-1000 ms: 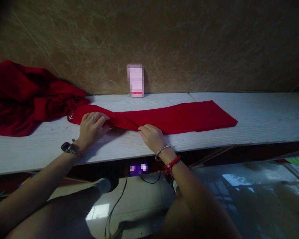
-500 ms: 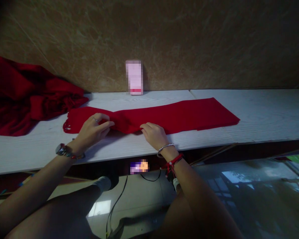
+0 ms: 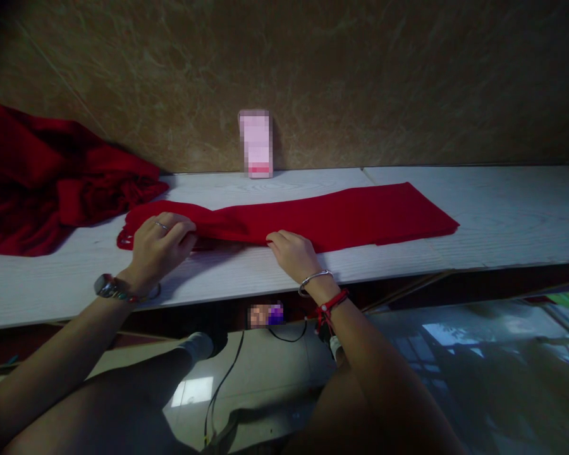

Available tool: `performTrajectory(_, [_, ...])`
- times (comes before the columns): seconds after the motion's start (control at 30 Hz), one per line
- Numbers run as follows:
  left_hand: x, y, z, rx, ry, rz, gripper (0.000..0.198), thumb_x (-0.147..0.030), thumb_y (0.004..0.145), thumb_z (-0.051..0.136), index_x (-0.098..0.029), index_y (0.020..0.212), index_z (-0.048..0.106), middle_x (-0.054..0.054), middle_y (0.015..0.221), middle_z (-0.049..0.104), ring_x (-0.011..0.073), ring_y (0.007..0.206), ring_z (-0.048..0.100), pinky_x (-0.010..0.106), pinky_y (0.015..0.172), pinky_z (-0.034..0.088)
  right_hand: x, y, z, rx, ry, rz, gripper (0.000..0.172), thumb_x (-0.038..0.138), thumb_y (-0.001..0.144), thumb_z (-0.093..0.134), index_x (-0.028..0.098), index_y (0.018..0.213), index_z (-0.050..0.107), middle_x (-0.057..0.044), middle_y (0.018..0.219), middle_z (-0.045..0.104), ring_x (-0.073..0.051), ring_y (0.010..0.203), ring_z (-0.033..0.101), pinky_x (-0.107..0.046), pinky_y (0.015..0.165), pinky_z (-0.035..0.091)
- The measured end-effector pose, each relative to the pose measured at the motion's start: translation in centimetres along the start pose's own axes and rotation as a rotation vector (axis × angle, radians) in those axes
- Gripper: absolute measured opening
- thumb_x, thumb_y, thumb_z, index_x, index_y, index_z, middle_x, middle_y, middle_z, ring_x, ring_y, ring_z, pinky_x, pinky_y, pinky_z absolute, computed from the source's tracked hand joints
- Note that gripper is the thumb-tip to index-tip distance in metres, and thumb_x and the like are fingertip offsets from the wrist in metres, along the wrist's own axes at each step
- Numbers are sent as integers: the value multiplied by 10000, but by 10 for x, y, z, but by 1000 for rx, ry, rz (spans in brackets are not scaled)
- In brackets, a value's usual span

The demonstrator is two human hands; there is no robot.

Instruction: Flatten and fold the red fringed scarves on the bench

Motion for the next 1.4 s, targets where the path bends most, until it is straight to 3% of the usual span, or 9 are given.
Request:
performTrajectory(0.13, [-3,0,3,3,-28,31,216,-164,848,425,-203,809,634,62,804,600,181,714,535,301,599,425,0,1,0,14,-18,14,192,119,869,476,159,919,657,-67,827,688,-171,776,626,-283,710,465])
performTrajectory(0.27, [-6,1,6,165,-149,120,299,-199,874,363,-213,876,662,62,833,578,160,686,514,277,579,419,-1,0,0,16,-19,43,190,117,863,481,160,919,657,-71,854,694,-176,789,630,-287,711,466])
performTrajectory(0.4, [-3,0,5,279,-238,72,297,-218,868,369,-214,891,665,66,866,567,151,708,519,264,586,419,-2,0,0,10,-14,33,190,133,871,475,170,911,657,-66,840,692,-174,788,629,-283,710,465])
performTrajectory(0.57, [1,-2,3,334,-292,-5,285,-267,856,375,-210,881,653,50,865,582,144,724,543,253,591,427,-3,0,1,-7,-16,26,184,139,870,475,179,886,654,-59,819,688,-170,772,623,-281,699,459])
performTrajectory(1.03, [1,-2,-4,250,-238,118,346,-243,882,329,-219,754,651,58,871,634,162,761,583,280,622,462,-1,0,0,13,-11,41,168,127,859,498,154,895,660,-72,838,697,-184,792,630,-290,697,465])
performTrajectory(1.3, [-1,-2,-3,237,-217,120,310,-196,862,359,-221,845,667,57,870,624,155,755,574,265,577,466,-1,1,-1,38,-9,50,186,137,872,476,162,900,658,-73,848,694,-183,798,624,-291,702,457])
performTrajectory(1.4, [0,-5,-1,158,-183,139,299,-212,884,362,-208,842,659,56,879,617,137,709,556,239,537,437,0,1,-1,36,-14,49,189,138,873,472,173,900,656,-65,844,692,-179,797,621,-288,701,453])
Point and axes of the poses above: each hand's wrist, its own y-axis towards the middle knuckle, its own z-axis out of the palm, x = y × z, the point moved 1 cm from there along y, towards the middle knuckle
